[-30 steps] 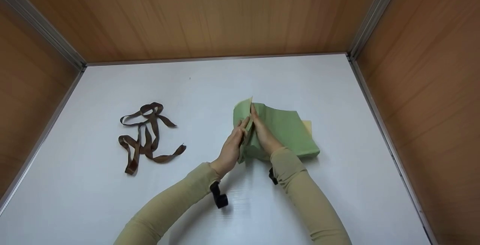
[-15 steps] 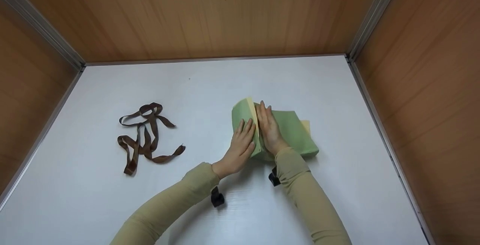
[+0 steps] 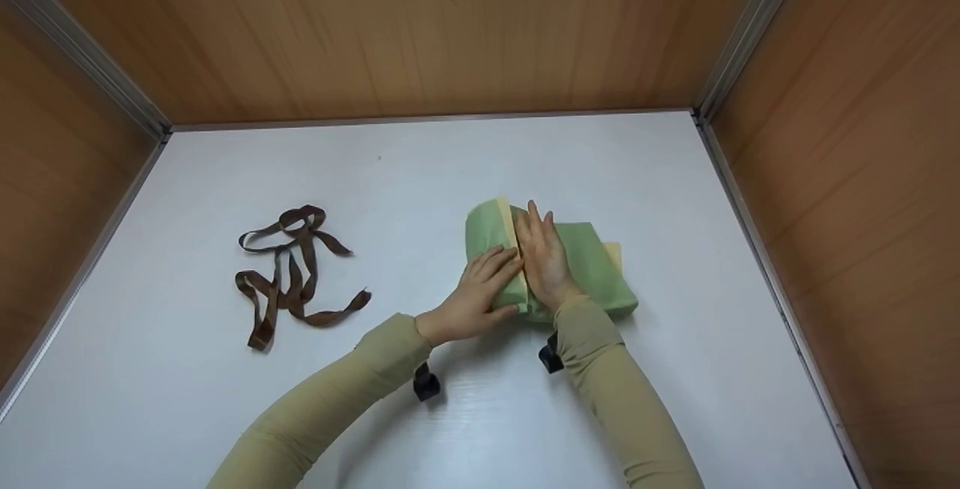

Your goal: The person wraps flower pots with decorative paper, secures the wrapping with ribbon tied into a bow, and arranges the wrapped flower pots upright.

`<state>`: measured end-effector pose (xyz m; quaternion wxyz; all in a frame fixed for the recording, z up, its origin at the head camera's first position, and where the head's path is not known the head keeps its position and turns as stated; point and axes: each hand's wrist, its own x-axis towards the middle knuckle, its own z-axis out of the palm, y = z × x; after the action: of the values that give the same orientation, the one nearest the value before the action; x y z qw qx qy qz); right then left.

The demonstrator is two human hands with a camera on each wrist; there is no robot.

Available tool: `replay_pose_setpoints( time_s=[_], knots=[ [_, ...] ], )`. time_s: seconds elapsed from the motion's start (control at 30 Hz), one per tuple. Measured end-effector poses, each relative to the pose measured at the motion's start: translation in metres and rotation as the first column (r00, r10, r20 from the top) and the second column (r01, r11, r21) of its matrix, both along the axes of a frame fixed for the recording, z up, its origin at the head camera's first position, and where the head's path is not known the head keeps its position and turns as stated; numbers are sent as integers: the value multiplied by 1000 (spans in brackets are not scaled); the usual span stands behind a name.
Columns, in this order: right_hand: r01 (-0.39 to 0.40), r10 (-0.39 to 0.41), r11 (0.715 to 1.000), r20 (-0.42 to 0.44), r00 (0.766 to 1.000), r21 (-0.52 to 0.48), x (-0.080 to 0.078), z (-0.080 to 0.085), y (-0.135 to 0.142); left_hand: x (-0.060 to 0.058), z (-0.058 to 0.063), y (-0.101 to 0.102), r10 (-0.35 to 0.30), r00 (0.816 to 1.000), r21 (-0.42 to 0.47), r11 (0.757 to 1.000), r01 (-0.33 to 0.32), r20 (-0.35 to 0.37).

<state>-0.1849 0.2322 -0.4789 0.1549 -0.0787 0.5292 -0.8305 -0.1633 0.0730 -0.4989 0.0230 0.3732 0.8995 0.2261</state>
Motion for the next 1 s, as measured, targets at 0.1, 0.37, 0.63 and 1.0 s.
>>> replay_pose_setpoints(
  time_s=[0.1, 0.37, 0.63, 1.0],
  knots=[
    [1, -1, 999, -4, 1000, -36, 1, -2, -1, -2, -2, -3, -7, 999, -2, 1000, 7, -50],
    [40, -39, 998, 9, 999, -44, 2, -3, 1, -1, -4, 2, 12, 991, -63, 998, -21, -132],
    [206, -209, 978, 166, 964, 35, 4, -1, 4, 1, -1, 10, 40, 989, -97, 994, -55, -143],
    [230, -259, 956, 153, 954, 181, 5, -9, 5, -8, 5, 6, -60, 997, -4, 998, 59, -56]
  ],
)
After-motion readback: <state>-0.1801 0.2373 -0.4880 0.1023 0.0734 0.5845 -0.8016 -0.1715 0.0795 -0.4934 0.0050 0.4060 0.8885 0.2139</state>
